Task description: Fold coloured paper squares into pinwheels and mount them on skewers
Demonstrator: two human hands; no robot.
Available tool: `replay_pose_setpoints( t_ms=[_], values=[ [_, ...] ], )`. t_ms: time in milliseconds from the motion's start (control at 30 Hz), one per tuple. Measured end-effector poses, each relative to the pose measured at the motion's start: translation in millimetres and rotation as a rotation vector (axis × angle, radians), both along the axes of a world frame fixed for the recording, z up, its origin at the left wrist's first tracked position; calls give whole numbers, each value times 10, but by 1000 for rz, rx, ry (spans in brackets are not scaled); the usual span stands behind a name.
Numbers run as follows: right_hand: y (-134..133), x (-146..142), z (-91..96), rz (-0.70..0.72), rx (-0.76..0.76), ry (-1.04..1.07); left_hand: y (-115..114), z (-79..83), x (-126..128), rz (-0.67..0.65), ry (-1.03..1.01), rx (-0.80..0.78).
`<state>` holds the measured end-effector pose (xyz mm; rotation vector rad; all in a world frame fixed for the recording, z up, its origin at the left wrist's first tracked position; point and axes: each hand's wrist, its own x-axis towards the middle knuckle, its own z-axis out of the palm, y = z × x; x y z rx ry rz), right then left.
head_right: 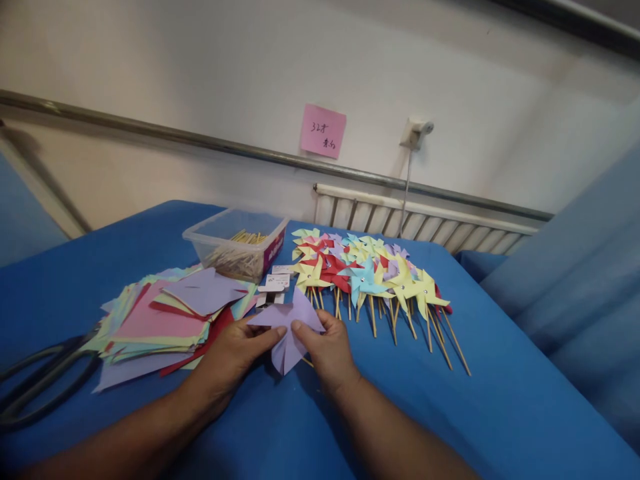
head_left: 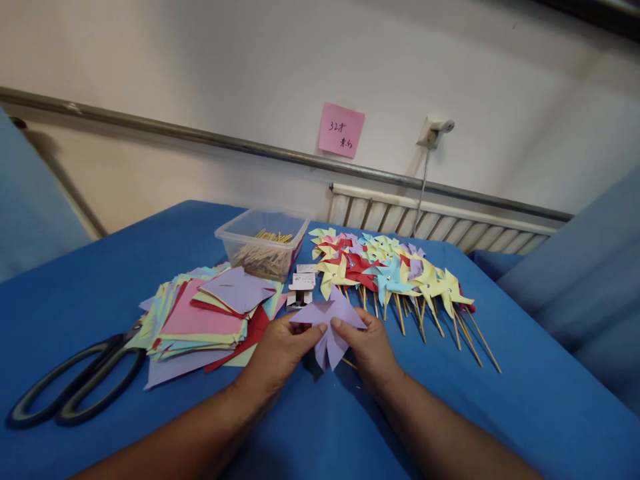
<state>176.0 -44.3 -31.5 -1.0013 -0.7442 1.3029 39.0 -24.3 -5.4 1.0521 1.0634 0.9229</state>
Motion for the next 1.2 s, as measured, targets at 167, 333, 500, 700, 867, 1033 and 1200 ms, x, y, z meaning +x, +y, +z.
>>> replay_pose_setpoints(
  t_ms=[167,333,500,700,867,1033,1200],
  values=[
    [-27,-41,1,8,-3,7,-36,4,30,11,-113,-50],
    [-37,-55,-1,47,4,12,-49,-3,19,-36,-166,-127],
    [-89,-22,65,-61,245,-155,-6,40,-27,-32,-276,-167],
    [-156,-42,31,-17,472,-566,45,82,-83,85,-396,-234],
    [-126,-67,-15,58,395,-558,27,35,-78,45,-365,-199],
    [-53,-23,-16,9,352,-422,-8,-16,-37,-1,-242,-183],
    [-26,-7,-17,11,289,-361,-8,-30,-31,-8,-237,-131]
  ],
)
